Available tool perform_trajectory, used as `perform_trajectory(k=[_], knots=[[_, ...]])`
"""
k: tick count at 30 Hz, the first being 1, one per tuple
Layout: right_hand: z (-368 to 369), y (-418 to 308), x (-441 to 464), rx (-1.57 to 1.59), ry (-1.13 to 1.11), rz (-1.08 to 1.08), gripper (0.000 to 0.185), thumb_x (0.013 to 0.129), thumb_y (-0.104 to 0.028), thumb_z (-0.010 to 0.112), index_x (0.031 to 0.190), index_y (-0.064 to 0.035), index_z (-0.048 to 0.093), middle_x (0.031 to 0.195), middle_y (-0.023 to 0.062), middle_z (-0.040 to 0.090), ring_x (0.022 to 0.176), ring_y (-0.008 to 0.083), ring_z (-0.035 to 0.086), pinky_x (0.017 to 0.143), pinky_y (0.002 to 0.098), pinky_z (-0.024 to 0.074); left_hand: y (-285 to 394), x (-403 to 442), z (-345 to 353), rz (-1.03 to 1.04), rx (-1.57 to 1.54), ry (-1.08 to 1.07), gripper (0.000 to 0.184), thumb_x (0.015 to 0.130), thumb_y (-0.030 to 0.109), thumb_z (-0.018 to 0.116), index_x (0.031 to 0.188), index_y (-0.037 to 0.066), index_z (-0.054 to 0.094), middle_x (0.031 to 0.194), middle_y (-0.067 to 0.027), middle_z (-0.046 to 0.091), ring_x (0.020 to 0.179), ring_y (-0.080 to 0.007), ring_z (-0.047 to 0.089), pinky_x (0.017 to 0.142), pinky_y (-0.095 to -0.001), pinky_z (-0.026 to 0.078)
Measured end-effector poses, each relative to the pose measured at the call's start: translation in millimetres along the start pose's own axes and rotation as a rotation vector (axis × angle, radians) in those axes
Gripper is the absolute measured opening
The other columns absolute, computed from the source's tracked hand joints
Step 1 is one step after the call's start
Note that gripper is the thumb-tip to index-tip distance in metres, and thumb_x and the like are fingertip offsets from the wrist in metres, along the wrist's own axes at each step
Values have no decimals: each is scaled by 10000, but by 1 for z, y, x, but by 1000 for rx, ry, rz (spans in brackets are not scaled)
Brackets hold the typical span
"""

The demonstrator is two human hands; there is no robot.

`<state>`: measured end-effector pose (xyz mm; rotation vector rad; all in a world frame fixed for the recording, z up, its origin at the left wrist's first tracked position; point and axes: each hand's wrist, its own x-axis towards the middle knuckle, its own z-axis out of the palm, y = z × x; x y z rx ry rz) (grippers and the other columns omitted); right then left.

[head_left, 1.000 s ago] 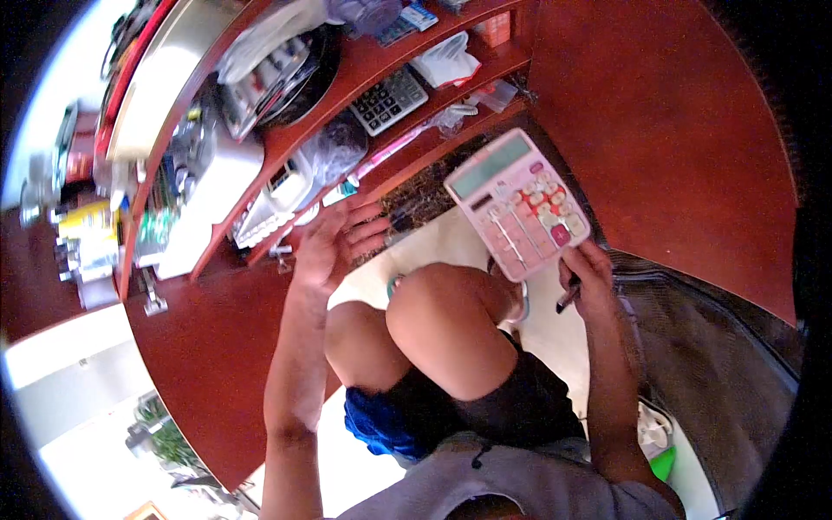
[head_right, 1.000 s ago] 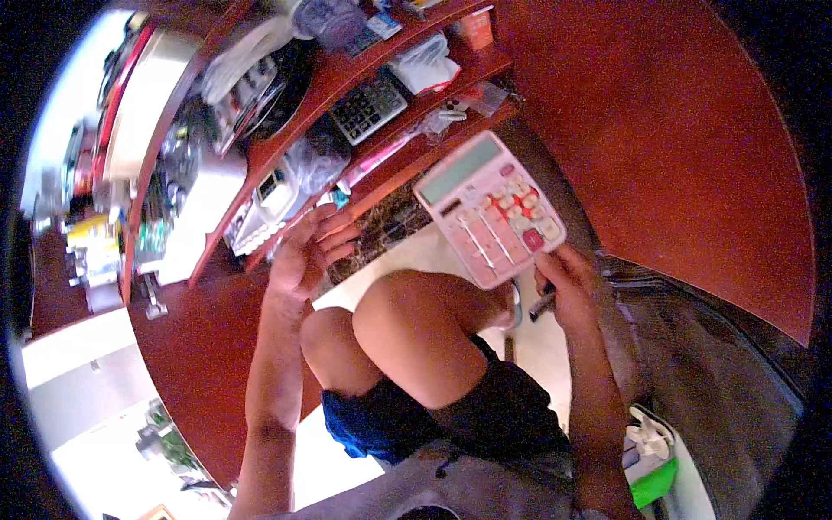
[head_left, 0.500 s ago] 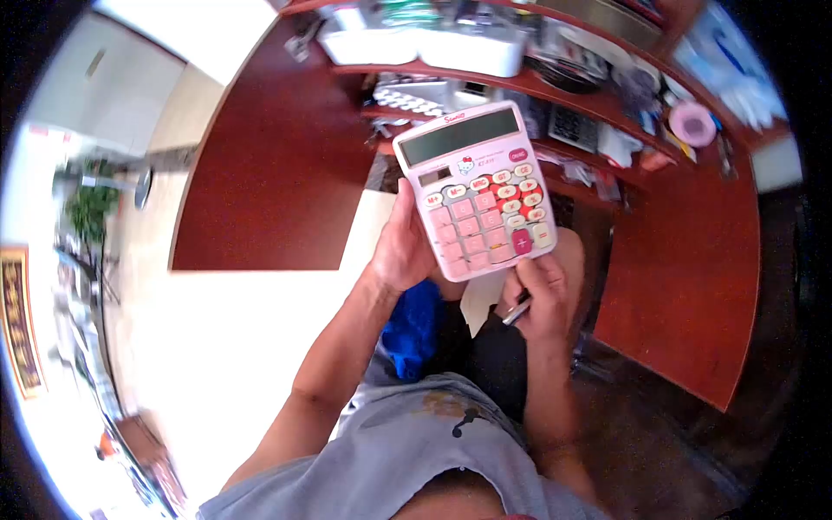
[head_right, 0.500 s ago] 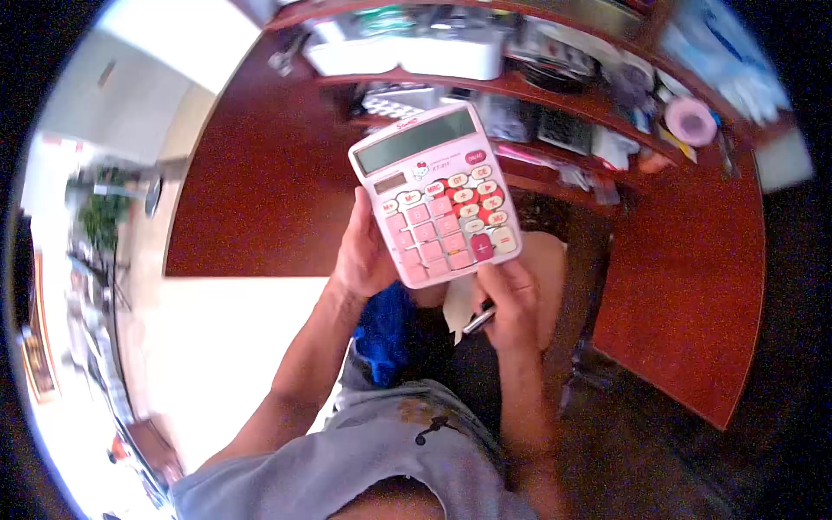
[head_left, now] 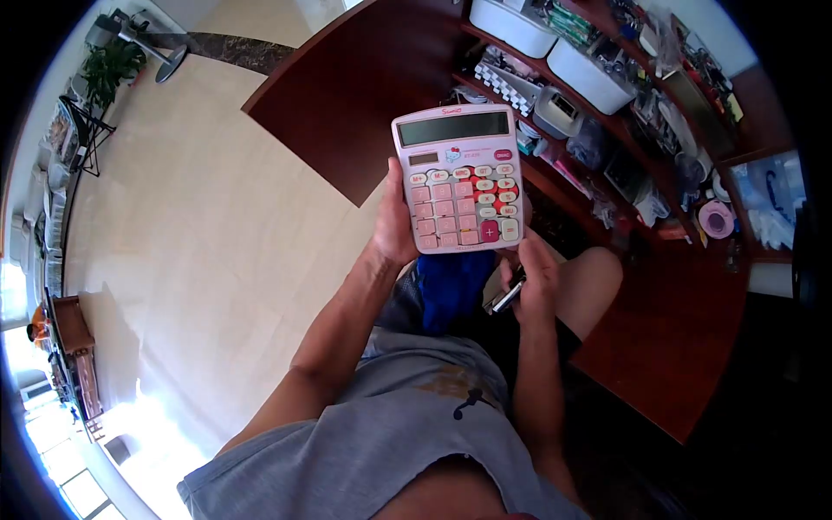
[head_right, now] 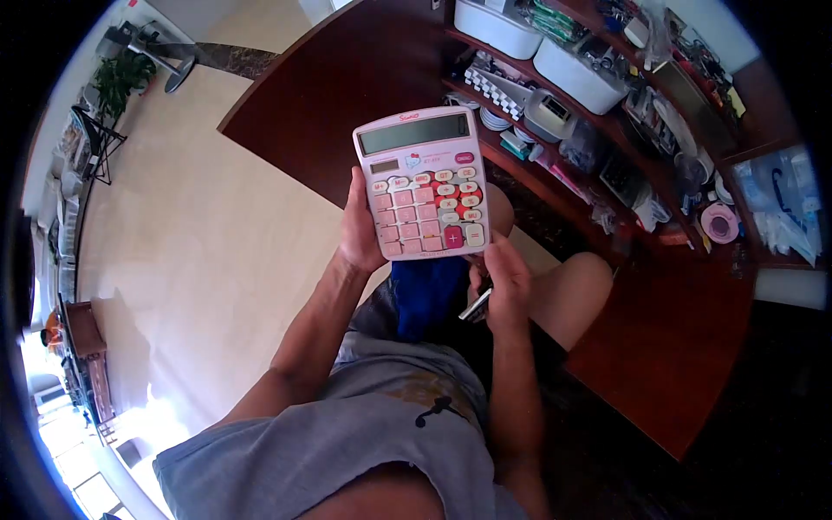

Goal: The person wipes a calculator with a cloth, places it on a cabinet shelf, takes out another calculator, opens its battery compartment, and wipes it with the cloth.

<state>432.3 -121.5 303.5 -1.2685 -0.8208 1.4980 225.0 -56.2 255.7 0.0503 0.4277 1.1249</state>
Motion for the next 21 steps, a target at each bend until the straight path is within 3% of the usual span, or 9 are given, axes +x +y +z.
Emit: perform_trajectory(k=[1, 4, 12, 15, 17, 20, 21], knots=[[-3, -2, 3, -2, -20, 17, 384, 1059, -219, 518, 1351, 22, 578, 894, 72, 665, 571, 73, 519, 464, 219, 395, -2, 0, -1, 10, -8, 6, 872, 995, 742, 274, 1519, 59, 412, 1486, -164, 520, 1320, -318, 552, 1101, -481, 464], [-5, -3, 3, -2, -18, 36, 388, 1059, -226, 525, 1349, 27, 577, 846, 56, 639, 566, 77, 516, 464, 224, 395, -9, -2, -3, 28, -49, 0, 862, 1001, 734, 272, 1515, 57, 416, 1476, -164, 529, 1311, -316, 560, 1096, -482, 468], [-17, 0, -13, -101, -46, -56, 444, 1058, -265, 547, 1375, 43, 581, 839, 35, 619, 587, 71, 499, 476, 217, 378, -31, -6, -10, 102, 21, 35, 771, 1051, 648, 266, 1491, 39, 436, 1438, -155, 562, 1268, -289, 595, 1063, -454, 500], [-21, 7, -16, -74, -22, -25, 442, 1057, -257, 553, 1383, 41, 578, 825, 30, 616, 597, 68, 497, 482, 211, 372, -31, -4, -23, 163, 40, 97, 658, 1080, 545, 347, 1482, 35, 448, 1406, -144, 583, 1223, -258, 619, 1036, -428, 523], [-23, 9, -17, -82, -10, -30, 425, 1062, -245, 545, 1361, 54, 582, 856, 36, 630, 607, 76, 502, 506, 220, 381, -30, -3, -24, 387, 314, 105, 570, 1091, 440, 389, 1490, 37, 446, 1372, -141, 602, 1188, -254, 636, 1032, -431, 526], [-26, 9, -15, -86, 8, -40, 383, 1057, -193, 551, 1328, 74, 601, 906, 39, 649, 628, 75, 503, 542, 227, 394, -29, -11, -3, 385, 459, 301, 527, 1087, 384, 429, 1505, 63, 437, 1345, -124, 604, 1176, -222, 632, 1009, -384, 528], [-27, 16, -13, -181, 10, -115, 364, 1051, -171, 558, 1315, 73, 615, 916, 40, 655, 634, 70, 497, 552, 225, 395, -28, -12, -6, 304, 521, 295, 598, 1062, 445, 475, 1542, 100, 385, 1369, -120, 578, 1185, -228, 626, 1015, -420, 505]])
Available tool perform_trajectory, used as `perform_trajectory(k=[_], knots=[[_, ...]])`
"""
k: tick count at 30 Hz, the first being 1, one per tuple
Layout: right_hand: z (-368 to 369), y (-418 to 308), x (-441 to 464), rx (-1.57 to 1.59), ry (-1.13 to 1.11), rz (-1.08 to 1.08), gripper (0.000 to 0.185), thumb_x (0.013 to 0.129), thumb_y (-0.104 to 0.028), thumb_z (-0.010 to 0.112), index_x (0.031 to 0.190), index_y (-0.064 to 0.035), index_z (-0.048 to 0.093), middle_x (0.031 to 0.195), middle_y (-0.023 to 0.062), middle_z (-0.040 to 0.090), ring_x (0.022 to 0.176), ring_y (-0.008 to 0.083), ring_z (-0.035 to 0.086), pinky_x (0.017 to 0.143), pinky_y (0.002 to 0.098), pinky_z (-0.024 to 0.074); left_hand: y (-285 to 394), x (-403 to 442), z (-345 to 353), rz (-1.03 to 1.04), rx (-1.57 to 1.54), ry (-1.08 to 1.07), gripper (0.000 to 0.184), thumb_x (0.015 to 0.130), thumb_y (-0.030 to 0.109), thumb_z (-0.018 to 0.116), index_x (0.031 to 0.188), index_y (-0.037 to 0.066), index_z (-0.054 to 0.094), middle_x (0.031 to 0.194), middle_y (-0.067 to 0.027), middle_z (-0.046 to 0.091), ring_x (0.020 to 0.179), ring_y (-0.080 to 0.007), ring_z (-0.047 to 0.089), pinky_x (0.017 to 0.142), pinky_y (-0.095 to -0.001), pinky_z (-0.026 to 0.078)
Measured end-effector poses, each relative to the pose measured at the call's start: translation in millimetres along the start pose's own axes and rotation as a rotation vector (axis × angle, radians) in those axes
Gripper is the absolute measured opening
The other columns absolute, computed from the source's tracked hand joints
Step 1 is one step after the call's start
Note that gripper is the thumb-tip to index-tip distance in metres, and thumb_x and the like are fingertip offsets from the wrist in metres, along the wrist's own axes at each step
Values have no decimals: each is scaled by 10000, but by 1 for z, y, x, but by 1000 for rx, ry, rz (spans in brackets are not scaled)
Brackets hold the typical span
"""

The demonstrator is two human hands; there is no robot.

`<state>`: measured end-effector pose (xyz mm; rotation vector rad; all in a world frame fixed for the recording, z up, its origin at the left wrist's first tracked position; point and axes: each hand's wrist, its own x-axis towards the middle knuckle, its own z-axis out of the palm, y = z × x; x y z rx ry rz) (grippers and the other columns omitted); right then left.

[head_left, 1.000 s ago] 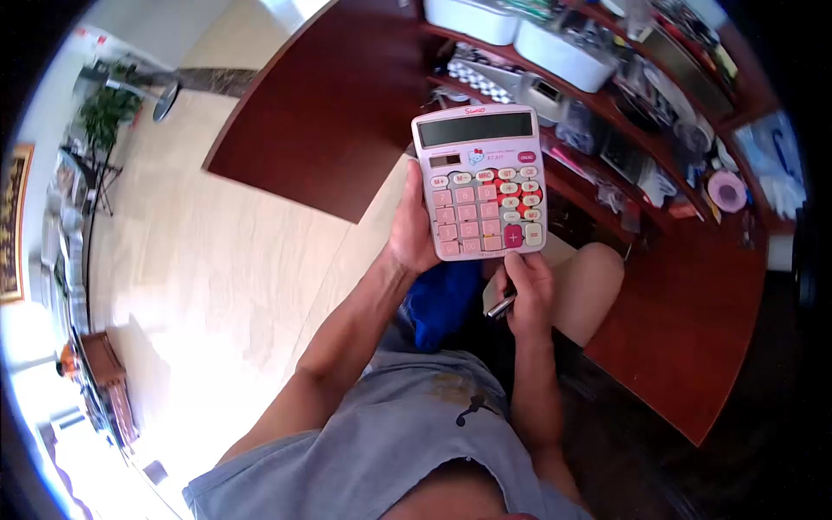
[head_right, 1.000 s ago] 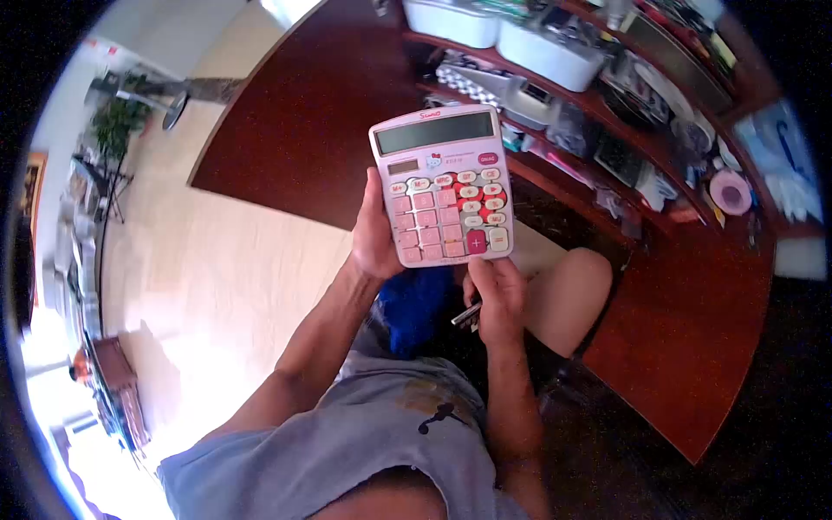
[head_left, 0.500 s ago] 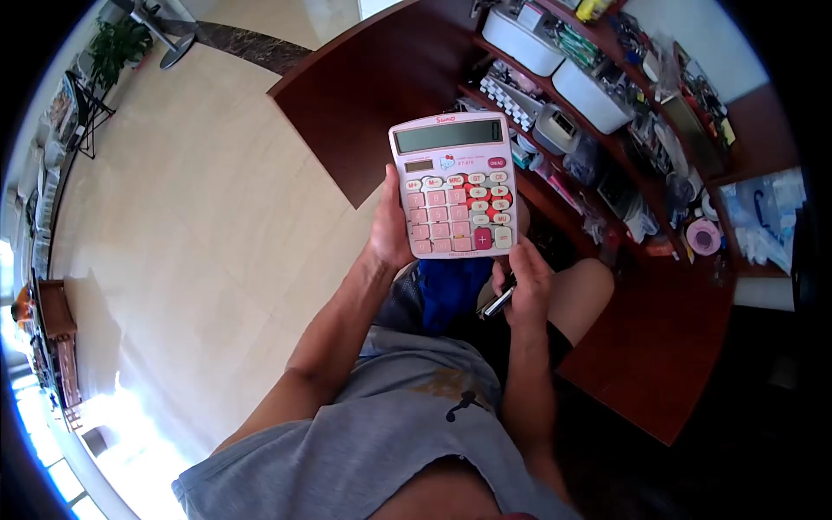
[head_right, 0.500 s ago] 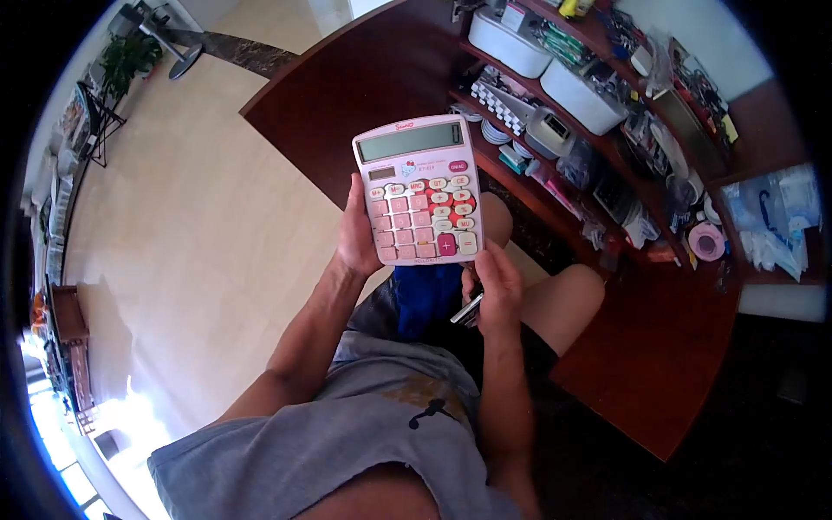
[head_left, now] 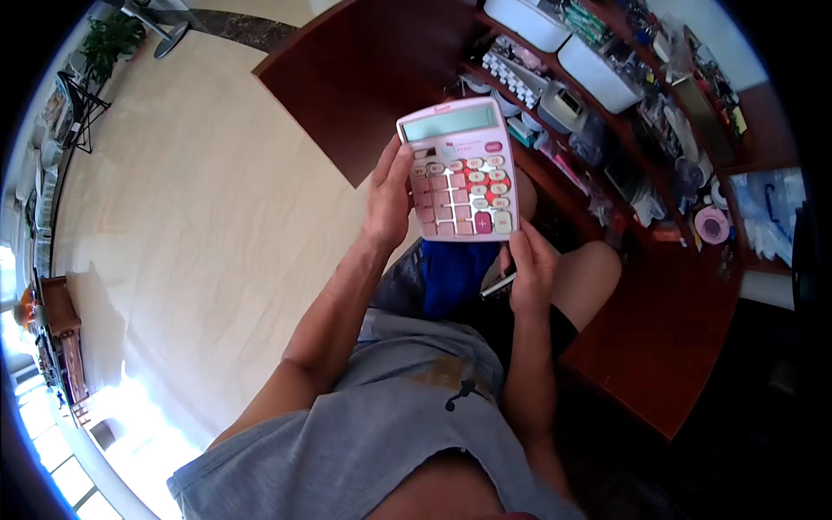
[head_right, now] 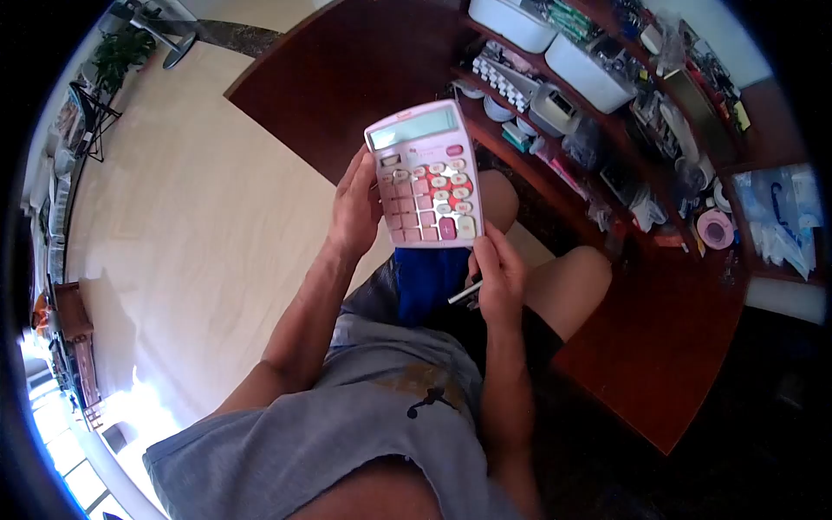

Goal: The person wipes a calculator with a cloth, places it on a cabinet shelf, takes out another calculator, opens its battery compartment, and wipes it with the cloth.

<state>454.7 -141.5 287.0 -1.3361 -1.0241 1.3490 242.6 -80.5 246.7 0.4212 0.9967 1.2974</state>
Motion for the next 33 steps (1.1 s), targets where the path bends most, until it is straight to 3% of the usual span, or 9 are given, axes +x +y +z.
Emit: perform_trajectory(k=[4, 6, 7, 11, 12, 17, 20, 25, 33], knots=[[11, -13, -5, -334, -26, -237, 312, 1029, -104, 578, 1275, 74, 651, 950, 48, 678, 698, 76, 540, 620, 227, 438, -5, -3, 5, 12, 250, -104, 872, 945, 620, 592, 1599, 161, 243, 1411, -124, 533, 1229, -265, 587, 1017, -573, 448], [22, -17, -5, -596, -51, -557, 297, 1004, -74, 603, 1256, 73, 655, 1024, 138, 727, 877, 172, 692, 739, 311, 533, 0, -5, 3, -11, 260, -112, 888, 936, 642, 591, 1597, 165, 241, 1405, -126, 535, 1254, -270, 567, 1023, -569, 446], [29, -26, -7, -695, -82, -628, 271, 949, -52, 669, 1192, 67, 667, 1039, 217, 713, 936, 353, 712, 810, 394, 563, 2, -6, 1, -38, 264, -123, 903, 926, 665, 589, 1595, 169, 238, 1398, -128, 537, 1279, -276, 546, 1029, -564, 443], [53, -29, -9, -962, -80, -890, 398, 843, -61, 759, 1220, 14, 656, 987, 138, 683, 769, 288, 670, 670, 386, 543, -2, -1, -13, -25, -84, -318, 1140, 753, 847, 631, 1548, 98, 304, 1374, -149, 547, 1281, -340, 538, 1016, -585, 479], [58, -31, -10, -1013, -89, -900, 396, 836, -82, 767, 1207, 10, 661, 980, 129, 676, 770, 277, 669, 656, 371, 542, -4, 0, -16, -32, -124, -344, 1241, 666, 897, 631, 1531, 61, 325, 1387, -170, 542, 1298, -397, 525, 1027, -601, 490], [84, -36, -22, -1097, -188, -827, 372, 807, -56, 792, 1163, -1, 699, 980, 135, 691, 809, 287, 696, 684, 363, 563, -7, -6, -21, -45, -394, -425, 1285, 655, 926, 599, 1551, 55, 294, 1454, -223, 474, 1336, -465, 478, 1052, -631, 470], [91, -24, -21, -842, -267, -856, 277, 831, -50, 772, 1100, -19, 715, 971, 122, 696, 808, 293, 695, 694, 358, 561, -9, -5, -18, -132, -711, -560, 1346, 666, 948, 575, 1591, 42, 208, 1543, -305, 338, 1357, -555, 417, 1020, -697, 452], [53, -24, 1, -665, -177, -648, 194, 896, -18, 670, 1086, -23, 704, 976, 182, 698, 853, 354, 700, 731, 411, 557, -20, -4, -16, -161, -734, -651, 1361, 650, 956, 577, 1583, 25, 237, 1528, -330, 348, 1345, -535, 443, 1049, -654, 451], [30, -51, 60, -973, -199, -844, 310, 817, -103, 794, 1093, 0, 699, 1043, 129, 693, 816, 317, 701, 694, 377, 559, -44, -12, -18, -291, -1044, -574, 1176, 730, 920, 515, 1567, 112, 344, 1533, -214, 434, 1374, -397, 482, 1116, -535, 445]])
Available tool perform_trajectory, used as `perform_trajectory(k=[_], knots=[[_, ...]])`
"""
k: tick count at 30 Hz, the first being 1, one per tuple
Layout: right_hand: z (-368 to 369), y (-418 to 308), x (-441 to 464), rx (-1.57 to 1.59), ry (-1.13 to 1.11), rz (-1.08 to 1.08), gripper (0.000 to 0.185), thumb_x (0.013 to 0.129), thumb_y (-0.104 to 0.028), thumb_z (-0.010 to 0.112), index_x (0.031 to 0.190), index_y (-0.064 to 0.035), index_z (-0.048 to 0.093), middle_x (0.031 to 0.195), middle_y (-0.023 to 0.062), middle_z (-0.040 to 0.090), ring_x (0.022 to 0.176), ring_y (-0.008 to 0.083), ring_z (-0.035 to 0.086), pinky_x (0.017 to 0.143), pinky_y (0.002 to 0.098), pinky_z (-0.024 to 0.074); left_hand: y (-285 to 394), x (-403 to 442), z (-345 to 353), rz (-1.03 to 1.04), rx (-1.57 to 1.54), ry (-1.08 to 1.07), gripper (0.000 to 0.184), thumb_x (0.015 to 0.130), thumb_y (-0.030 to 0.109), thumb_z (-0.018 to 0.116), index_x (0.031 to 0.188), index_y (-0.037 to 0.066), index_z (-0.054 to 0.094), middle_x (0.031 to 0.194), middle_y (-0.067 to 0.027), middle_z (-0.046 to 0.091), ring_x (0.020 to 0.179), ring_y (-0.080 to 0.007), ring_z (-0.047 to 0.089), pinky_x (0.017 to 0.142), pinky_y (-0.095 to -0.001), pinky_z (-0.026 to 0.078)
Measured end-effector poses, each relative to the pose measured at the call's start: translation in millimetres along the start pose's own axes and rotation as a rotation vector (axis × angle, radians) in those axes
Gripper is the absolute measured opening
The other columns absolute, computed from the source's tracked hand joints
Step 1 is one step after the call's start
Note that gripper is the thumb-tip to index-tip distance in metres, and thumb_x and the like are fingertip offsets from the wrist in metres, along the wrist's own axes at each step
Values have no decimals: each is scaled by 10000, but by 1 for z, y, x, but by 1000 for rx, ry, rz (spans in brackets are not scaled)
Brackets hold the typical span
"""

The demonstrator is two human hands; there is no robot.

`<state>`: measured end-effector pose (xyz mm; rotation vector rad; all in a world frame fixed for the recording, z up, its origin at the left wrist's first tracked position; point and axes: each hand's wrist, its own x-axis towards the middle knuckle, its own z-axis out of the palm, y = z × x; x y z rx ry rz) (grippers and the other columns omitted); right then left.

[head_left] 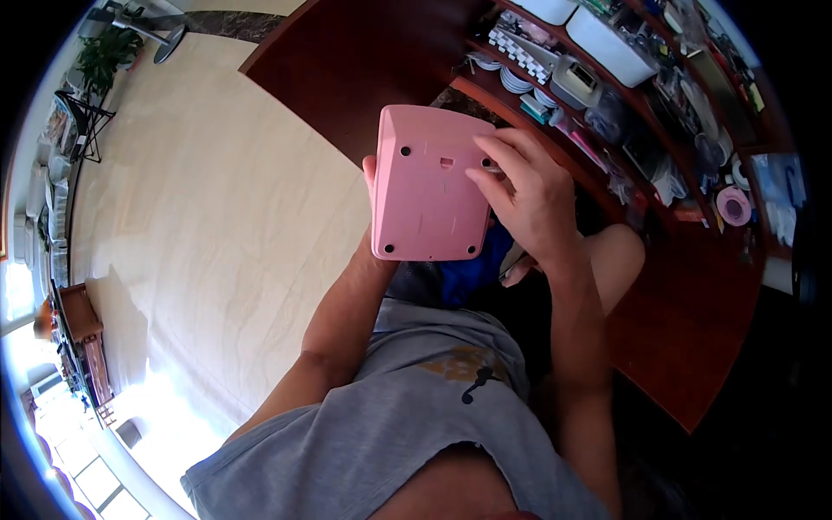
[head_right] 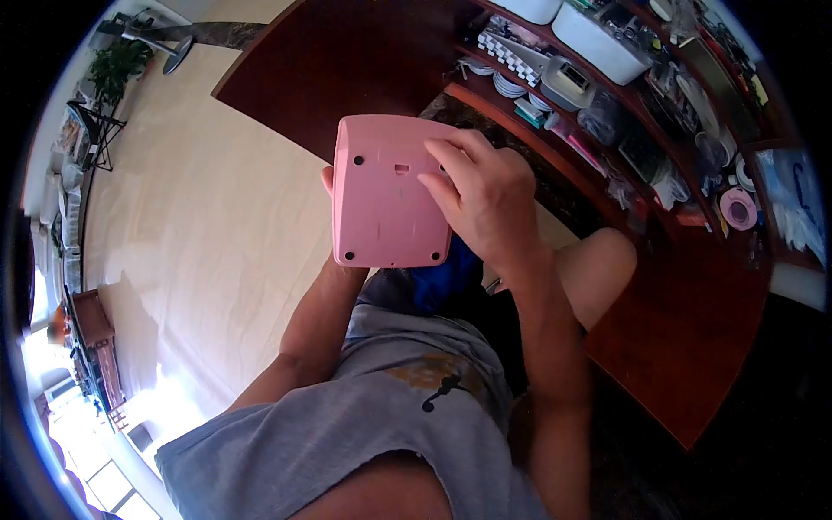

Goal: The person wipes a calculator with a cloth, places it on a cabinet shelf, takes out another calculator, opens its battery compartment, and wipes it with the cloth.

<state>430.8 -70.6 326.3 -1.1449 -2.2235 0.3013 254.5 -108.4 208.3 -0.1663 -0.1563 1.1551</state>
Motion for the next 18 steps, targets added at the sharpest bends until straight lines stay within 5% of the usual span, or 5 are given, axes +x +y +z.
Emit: perform_trajectory(k=[4, 6, 9, 12, 18], knots=[[-2, 3, 10, 12, -136, -48, 325, 799, -187, 807, 1067, -35, 705, 1063, 91, 686, 800, 286, 714, 702, 372, 576, -7, 0, 3, -36, -26, -27, 1194, 715, 918, 535, 1569, 107, 339, 1541, -221, 424, 1372, -379, 491, 1118, -526, 449], [-4, 4, 13, 13, -186, -45, 314, 800, -207, 804, 1052, -47, 707, 1055, 83, 689, 799, 279, 718, 708, 371, 582, -8, 1, 13, 9, 526, 200, 1187, 708, 890, 587, 1564, 104, 343, 1524, -215, 445, 1354, -385, 509, 1116, -526, 458], [-6, 11, 15, 13, -253, -60, 362, 776, -166, 838, 1078, -14, 709, 1061, 105, 711, 842, 278, 727, 738, 347, 596, -5, 2, 11, -34, 540, 170, 1189, 685, 844, 677, 1554, 99, 353, 1499, -204, 475, 1336, -376, 528, 1112, -519, 469], [-6, 14, 16, 1, -249, -96, 236, 806, -219, 789, 963, -61, 713, 952, 75, 695, 777, 277, 717, 702, 377, 585, -7, 3, 3, -39, 672, 104, 1159, 732, 908, 530, 1576, 137, 335, 1541, -195, 428, 1387, -388, 468, 1133, -546, 429], [-1, 14, 5, -135, -263, -184, 186, 788, -96, 759, 949, -22, 700, 882, 92, 689, 755, 272, 699, 644, 365, 574, -10, -1, -3, -12, 729, 196, 1146, 735, 896, 542, 1572, 136, 349, 1551, -183, 424, 1381, -372, 481, 1137, -534, 427]])
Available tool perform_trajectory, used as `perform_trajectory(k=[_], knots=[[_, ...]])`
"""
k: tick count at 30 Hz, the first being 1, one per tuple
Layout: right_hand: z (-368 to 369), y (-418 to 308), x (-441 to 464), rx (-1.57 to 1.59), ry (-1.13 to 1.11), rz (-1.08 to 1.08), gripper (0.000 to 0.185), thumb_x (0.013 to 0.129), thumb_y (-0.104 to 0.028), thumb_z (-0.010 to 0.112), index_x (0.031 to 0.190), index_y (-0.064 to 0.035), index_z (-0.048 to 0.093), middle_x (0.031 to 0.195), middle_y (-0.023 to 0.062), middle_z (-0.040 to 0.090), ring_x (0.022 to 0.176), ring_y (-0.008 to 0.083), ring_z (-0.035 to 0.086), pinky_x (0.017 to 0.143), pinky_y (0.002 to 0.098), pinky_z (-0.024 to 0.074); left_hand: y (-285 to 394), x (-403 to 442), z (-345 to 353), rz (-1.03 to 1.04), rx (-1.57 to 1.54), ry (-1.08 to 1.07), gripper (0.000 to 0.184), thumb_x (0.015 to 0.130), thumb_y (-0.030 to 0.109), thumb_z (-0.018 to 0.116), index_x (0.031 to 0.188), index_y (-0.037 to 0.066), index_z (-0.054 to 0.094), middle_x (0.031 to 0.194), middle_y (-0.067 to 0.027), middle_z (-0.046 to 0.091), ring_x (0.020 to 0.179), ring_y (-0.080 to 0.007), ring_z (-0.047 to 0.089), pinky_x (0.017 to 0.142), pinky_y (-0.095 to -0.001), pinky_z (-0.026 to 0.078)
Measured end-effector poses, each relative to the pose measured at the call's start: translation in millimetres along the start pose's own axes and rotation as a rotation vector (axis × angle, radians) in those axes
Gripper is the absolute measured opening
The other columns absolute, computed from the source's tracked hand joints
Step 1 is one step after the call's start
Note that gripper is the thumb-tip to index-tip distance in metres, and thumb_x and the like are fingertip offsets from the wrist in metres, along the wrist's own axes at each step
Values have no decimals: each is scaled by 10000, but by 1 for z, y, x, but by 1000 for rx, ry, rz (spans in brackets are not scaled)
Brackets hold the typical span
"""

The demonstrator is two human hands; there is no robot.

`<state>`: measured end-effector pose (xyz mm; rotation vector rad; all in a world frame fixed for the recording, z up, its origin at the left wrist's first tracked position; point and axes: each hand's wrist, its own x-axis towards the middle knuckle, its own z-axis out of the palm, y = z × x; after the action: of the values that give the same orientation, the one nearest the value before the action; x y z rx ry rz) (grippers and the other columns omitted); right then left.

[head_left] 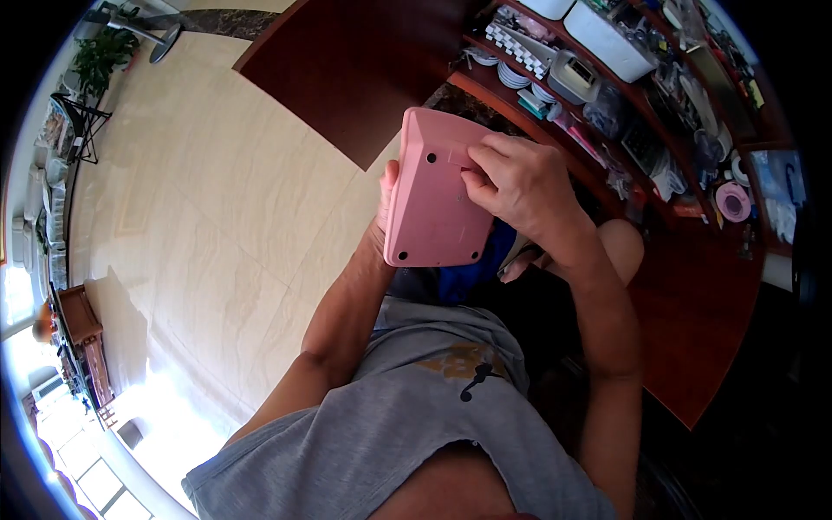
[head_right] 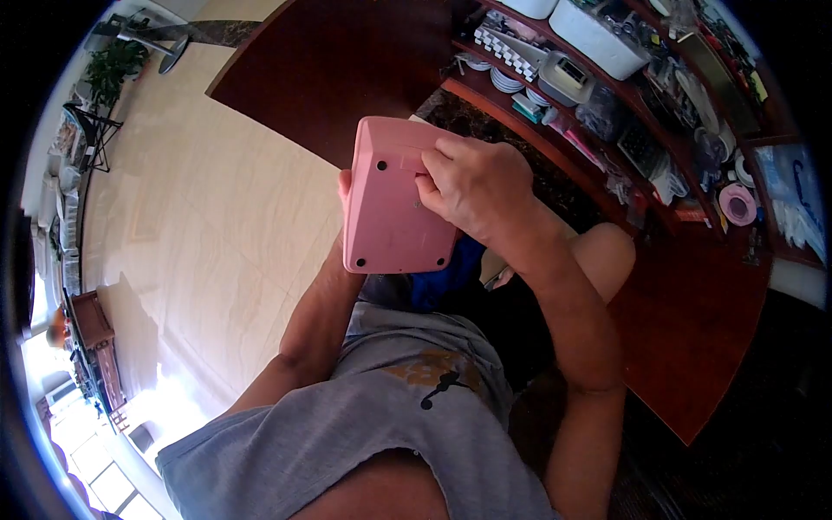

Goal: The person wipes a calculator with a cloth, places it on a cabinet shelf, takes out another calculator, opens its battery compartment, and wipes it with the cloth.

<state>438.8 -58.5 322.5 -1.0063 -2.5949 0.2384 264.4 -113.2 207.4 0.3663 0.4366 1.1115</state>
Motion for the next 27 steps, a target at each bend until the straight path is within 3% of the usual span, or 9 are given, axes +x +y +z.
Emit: perform_trajectory(k=[4, 7, 9, 16, 18, 19, 20, 22, 27], knots=[[1, 5, -2, -6, 75, -56, 110, 838, -121, 719, 889, -30, 685, 834, 94, 676, 714, 265, 703, 620, 361, 578, -10, 0, 1, 8, -70, 47, 1164, 732, 905, 535, 1578, 131, 334, 1559, -198, 410, 1371, -413, 483, 1137, -558, 412], [-3, 11, -2, 88, 122, -42, 93, 877, -111, 682, 890, -20, 679, 832, 111, 674, 708, 277, 700, 618, 364, 571, -13, -2, 8, -136, -677, -472, 1332, 633, 973, 551, 1584, 79, 284, 1486, -308, 435, 1336, -498, 486, 1103, -579, 444], [-10, 12, 0, 218, 15, 87, 100, 914, -60, 631, 953, 19, 678, 863, 147, 680, 744, 301, 689, 653, 362, 547, -16, -4, 2, -254, -551, -397, 1404, 612, 1004, 513, 1577, 18, 261, 1485, -376, 383, 1309, -572, 468, 1084, -623, 432], [-5, 28, -5, 422, 119, 181, 168, 964, -102, 575, 932, 32, 671, 810, 168, 658, 705, 302, 660, 634, 392, 506, -14, -7, 0, -235, -558, -404, 1457, 592, 1024, 491, 1588, -3, 214, 1521, -392, 308, 1298, -565, 482, 1078, -611, 439], [-8, 30, -9, 513, 161, 213, 195, 985, -100, 559, 955, 60, 666, 772, 173, 636, 675, 263, 640, 618, 381, 486, -22, -4, -6, -196, -573, -469, 1464, 586, 1021, 503, 1593, 2, 202, 1522, -394, 304, 1291, -566, 486, 1079, -610, 438], [-15, 31, -10, 501, 49, 266, 226, 1015, -98, 544, 1058, 81, 675, 917, 181, 716, 806, 225, 689, 715, 334, 522, -21, -4, -6, -196, -573, -468, 1464, 586, 1021, 503, 1593, 2, 202, 1522, -394, 304, 1291, -566, 486, 1079, -610, 438], [-14, 29, -10, 502, 50, 267, 226, 1015, -98, 544, 1058, 81, 675, 917, 181, 716, 806, 225, 689, 715, 334, 522, -19, -5, -6, -201, -556, -467, 1462, 585, 1021, 506, 1595, 7, 204, 1521, -394, 304, 1286, -568, 488, 1074, -612, 439], [-11, 26, -11, 575, 121, 251, 232, 1005, -108, 537, 966, 79, 670, 748, 156, 632, 669, 207, 611, 615, 357, 472, -18, -7, -5, -203, -535, -466, 1460, 585, 1021, 508, 1597, 13, 205, 1520, -395, 305, 1281, -569, 491, 1069, -614, 440], [-17, 18, -13, 725, 51, 363, 271, 1021, -138, 521, 996, 81, 679, 755, 128, 631, 673, 147, 565, 625, 326, 462, -18, -9, -1, -207, -664, -463, 1454, 579, 1027, 497, 1595, 22, 228, 1494, -404, 340, 1219, -571, 532, 1022, -621, 460]])
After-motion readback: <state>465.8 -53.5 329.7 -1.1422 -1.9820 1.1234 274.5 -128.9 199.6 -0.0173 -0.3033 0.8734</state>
